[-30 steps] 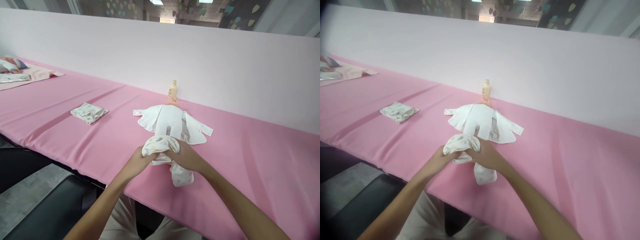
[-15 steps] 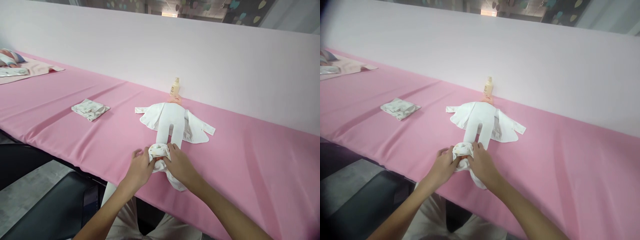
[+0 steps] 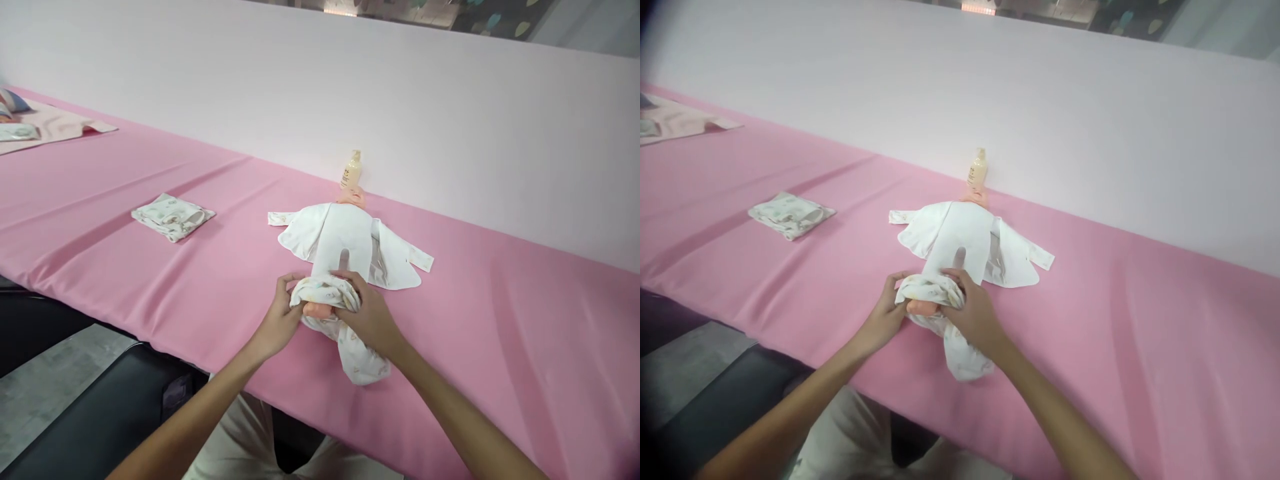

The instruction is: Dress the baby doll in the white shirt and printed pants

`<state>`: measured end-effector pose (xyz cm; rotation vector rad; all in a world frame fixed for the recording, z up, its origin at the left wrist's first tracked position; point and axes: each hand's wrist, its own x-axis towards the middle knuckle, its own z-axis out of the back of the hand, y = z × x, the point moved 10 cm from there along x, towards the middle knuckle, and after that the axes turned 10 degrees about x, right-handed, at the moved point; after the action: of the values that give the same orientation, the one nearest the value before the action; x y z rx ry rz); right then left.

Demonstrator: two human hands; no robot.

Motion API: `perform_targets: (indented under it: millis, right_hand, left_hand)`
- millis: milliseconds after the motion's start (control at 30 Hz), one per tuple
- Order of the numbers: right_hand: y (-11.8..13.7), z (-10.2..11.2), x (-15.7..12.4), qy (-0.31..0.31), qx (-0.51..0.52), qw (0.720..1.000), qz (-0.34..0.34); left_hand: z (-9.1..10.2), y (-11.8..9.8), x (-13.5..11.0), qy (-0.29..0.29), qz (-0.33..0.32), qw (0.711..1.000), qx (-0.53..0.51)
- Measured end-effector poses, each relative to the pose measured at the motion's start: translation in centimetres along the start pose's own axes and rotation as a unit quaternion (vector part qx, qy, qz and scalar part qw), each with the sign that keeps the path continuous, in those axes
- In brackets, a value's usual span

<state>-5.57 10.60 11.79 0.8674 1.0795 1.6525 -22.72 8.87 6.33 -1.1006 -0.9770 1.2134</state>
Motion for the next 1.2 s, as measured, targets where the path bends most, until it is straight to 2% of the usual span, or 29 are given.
perform_targets:
  millis: [100, 200, 333, 433, 500, 600, 667, 767, 900, 967, 1100, 1200]
  right_hand:
    - [0.4, 1.0, 2.2, 0.036, -0.037, 0.997, 0.054]
    - [0.1, 1.7, 4.2, 0.083, -0.037, 0.993, 0.079]
    - [-0.7, 2.3, 4.7, 0.142, -0.011, 0.987, 0.08]
    - [-1.8, 3.1, 3.8, 0.16, 0.017, 0.986, 0.052]
    - [-2.7, 3.5, 3.3, 0.159, 0.069, 0.984, 0.029]
    - [-3.9, 3.8, 2.9, 0.145, 0.18, 0.973, -0.002]
    - [-4.3, 3.6, 2.8, 0.136, 0.247, 0.959, -0.007]
    - [-4.7, 3.4, 2.8, 0.127, 0.32, 0.939, 0.001]
    - [-4.8, 3.7, 2.9, 0.124, 0.349, 0.929, 0.016]
    - [-4.5, 3.9, 2.8, 0.151, 0.316, 0.936, 0.022]
    - [-4.0, 3.4, 2.2, 0.238, 0.182, 0.954, 0.01]
    - [-4.1, 3.4, 2.1, 0.249, 0.189, 0.95, 0.003]
  left_hand:
    - [0.2, -0.5, 1.9, 0.014, -0.033, 0.999, 0.017]
    - [0.6, -0.6, 4.1, 0.026, -0.075, 0.995, 0.059]
    - [1.7, -0.8, 6.0, 0.037, -0.129, 0.977, 0.166]
    - [1.6, -1.5, 6.0, 0.123, -0.181, 0.95, 0.222]
    - [1.5, -2.0, 5.6, 0.186, -0.191, 0.932, 0.246]
    - [1.2, -3.5, 5.9, 0.229, -0.186, 0.917, 0.268]
    - [0.3, -5.3, 6.7, 0.236, -0.197, 0.911, 0.276]
    - [-2.5, -7.9, 8.2, 0.273, -0.218, 0.886, 0.307]
    - [-6.7, -9.0, 9.7, 0.411, -0.164, 0.839, 0.315]
    - [-7.9, -9.3, 10.3, 0.459, -0.131, 0.84, 0.26]
    - [-8.5, -8.8, 11.8, 0.461, -0.089, 0.87, 0.15]
    - [-9.1, -7.3, 11.6, 0.484, -0.06, 0.867, 0.107]
